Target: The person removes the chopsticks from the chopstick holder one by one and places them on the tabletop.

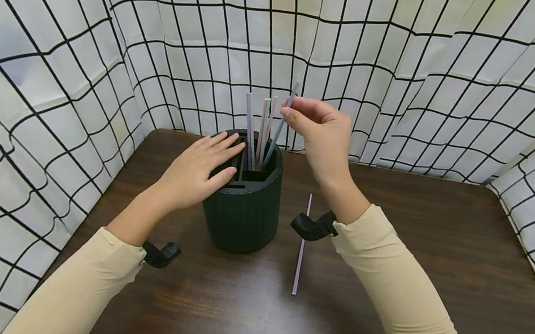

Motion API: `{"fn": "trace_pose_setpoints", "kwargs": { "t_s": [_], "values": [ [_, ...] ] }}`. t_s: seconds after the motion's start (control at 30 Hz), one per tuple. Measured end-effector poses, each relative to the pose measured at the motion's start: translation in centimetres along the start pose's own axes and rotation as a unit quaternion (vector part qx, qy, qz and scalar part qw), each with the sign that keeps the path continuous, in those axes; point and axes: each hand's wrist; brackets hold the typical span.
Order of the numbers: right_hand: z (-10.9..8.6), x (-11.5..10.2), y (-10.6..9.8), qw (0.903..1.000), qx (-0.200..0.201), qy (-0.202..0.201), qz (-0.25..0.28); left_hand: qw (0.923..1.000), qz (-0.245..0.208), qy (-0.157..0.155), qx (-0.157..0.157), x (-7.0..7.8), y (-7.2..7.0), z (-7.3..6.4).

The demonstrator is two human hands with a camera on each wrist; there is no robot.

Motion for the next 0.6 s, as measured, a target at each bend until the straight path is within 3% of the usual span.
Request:
{"fn": "trace_pose_setpoints", "kwargs": {
  "t_s": [0.13, 0.23, 0.43, 0.6],
  "values": [
    [0.2, -1.3, -0.5, 0.9988, 0.009, -0.035, 0.032, 0.9999, 0.004, -0.004, -0.011, 0.0, -0.1, 0.0],
    [0.1, -2.4, -1.0, 0.9948, 0.012, -0.054, 0.086, 0.9999, 0.005, -0.006, -0.011, 0.0, -0.2, -0.1],
    [-0.6, -4.7, -2.9, 0.9807, 0.036, -0.101, 0.164, 0.9999, 0.004, -0.007, -0.011, 0.0, -0.1, -0.1],
    [-1.1, -6.9, -5.2, 0.9660, 0.061, -0.099, 0.230, 0.9999, 0.004, -0.008, -0.011, 0.0, -0.1, -0.1]
  ]
}}
Point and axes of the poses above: each hand's wrist, its own z-axis towards the middle knuckle, its own y-axis out of the palm, x = y × z, and after that the axes turned 10 degrees about -x, right-handed
